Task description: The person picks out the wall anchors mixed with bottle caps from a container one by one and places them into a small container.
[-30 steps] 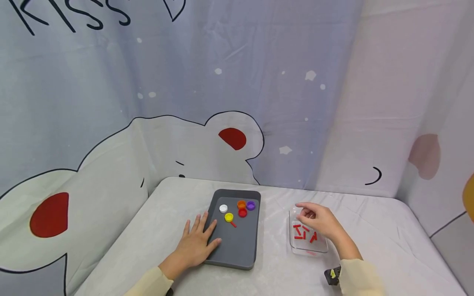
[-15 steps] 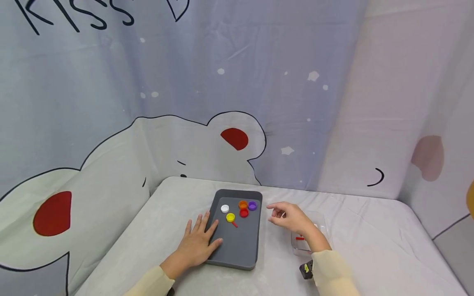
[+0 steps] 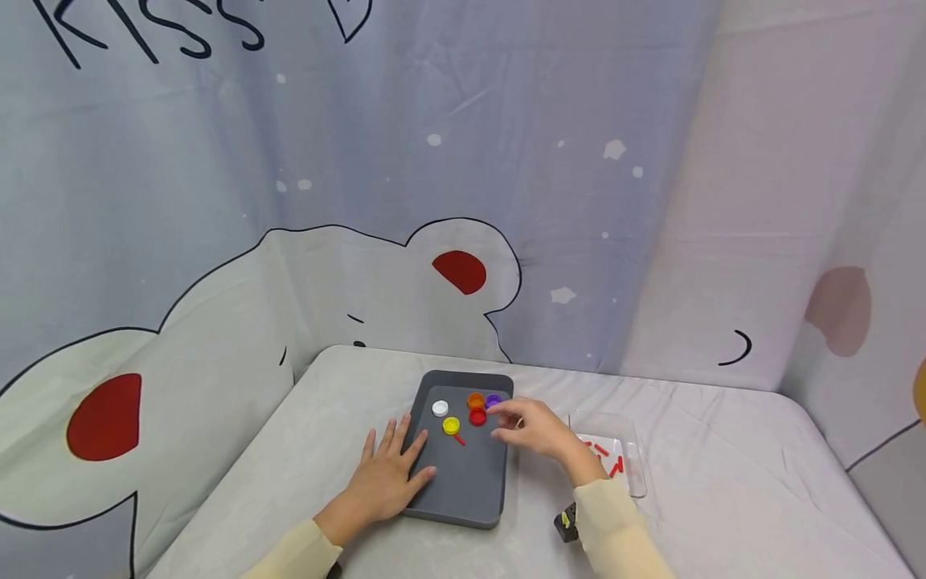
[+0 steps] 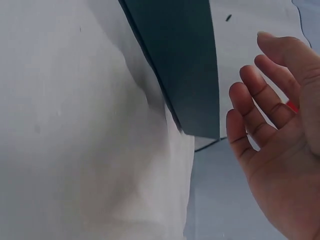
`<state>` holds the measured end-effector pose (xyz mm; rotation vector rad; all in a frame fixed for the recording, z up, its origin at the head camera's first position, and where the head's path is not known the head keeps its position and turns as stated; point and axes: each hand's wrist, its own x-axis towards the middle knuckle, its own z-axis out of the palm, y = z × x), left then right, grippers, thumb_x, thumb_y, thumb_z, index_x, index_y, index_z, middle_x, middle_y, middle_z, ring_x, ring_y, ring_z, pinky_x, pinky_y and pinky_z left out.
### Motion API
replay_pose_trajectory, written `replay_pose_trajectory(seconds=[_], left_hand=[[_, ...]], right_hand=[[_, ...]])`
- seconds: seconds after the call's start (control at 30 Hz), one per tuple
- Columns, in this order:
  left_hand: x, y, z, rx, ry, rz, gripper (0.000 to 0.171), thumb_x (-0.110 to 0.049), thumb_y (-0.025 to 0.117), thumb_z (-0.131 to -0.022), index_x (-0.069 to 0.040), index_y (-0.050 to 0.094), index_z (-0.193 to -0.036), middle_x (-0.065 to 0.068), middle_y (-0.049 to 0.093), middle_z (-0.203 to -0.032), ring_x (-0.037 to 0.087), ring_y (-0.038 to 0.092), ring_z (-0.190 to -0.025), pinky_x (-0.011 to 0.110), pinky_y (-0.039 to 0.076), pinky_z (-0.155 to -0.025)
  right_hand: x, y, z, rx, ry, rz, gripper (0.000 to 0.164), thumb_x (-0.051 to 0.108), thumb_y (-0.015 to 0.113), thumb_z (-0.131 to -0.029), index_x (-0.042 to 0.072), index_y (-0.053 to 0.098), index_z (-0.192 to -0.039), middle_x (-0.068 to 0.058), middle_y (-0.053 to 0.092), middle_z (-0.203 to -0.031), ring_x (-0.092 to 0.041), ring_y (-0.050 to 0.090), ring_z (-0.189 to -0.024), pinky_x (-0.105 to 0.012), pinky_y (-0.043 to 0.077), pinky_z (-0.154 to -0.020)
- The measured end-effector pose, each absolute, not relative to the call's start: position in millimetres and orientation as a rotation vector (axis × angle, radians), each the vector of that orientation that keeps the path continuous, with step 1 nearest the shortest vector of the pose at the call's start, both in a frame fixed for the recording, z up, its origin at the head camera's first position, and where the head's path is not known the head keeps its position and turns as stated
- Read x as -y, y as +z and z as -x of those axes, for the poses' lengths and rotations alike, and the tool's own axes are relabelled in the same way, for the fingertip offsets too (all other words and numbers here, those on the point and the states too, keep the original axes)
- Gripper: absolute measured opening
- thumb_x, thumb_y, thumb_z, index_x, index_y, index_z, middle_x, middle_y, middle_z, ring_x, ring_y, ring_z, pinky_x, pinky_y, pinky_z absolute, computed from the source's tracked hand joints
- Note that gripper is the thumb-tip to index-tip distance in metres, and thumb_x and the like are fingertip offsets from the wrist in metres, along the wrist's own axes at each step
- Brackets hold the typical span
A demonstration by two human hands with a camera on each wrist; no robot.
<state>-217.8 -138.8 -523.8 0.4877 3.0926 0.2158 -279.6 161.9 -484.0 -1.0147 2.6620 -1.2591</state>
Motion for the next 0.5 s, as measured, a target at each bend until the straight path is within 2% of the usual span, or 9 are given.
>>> replay_pose_trajectory(seconds=[0.27,0.4,0.5], left_hand=[[139,-527,219,-3.121,0.214,-0.496,0.071,-0.062,0.041,-0.102,-0.017,0.041,-0.157,0.017,0.017,-0.168,0.043,0.016,-0.153,0.066,0.007,-0.119],[139,-528,218,-3.125,0.223,-0.502,0.07,-0.062,0.043,-0.102,-0.017,0.042,-0.156,0.017,0.019,-0.168,0.043,0.017,-0.153,0.066,0.007,-0.119],[139,-529,219,-3.128,0.22,-0.505,0.07,-0.062,0.042,-0.102,-0.017,0.043,-0.156,0.017,0.019,-0.168,0.042,0.017,-0.153,0.067,0.008,-0.119]], right_hand=[[-141,-487,285,-2.651,-1.166,1.031,0.034,0.018,0.078,-0.09,0.001,0.071,-0.118,0.001,0.068,-0.093,-0.011,0.059,-0.084,-0.028,0.054,-0.076],[-134,-486,287,-2.653,-1.147,1.053,0.034,0.019,0.078,-0.09,0.0,0.071,-0.118,-0.006,0.07,-0.098,-0.022,0.063,-0.089,-0.036,0.056,-0.081],[-128,-486,288,-2.626,-1.148,1.042,0.036,0.02,0.078,-0.091,0.0,0.071,-0.12,-0.009,0.071,-0.101,-0.024,0.065,-0.092,-0.041,0.056,-0.083]])
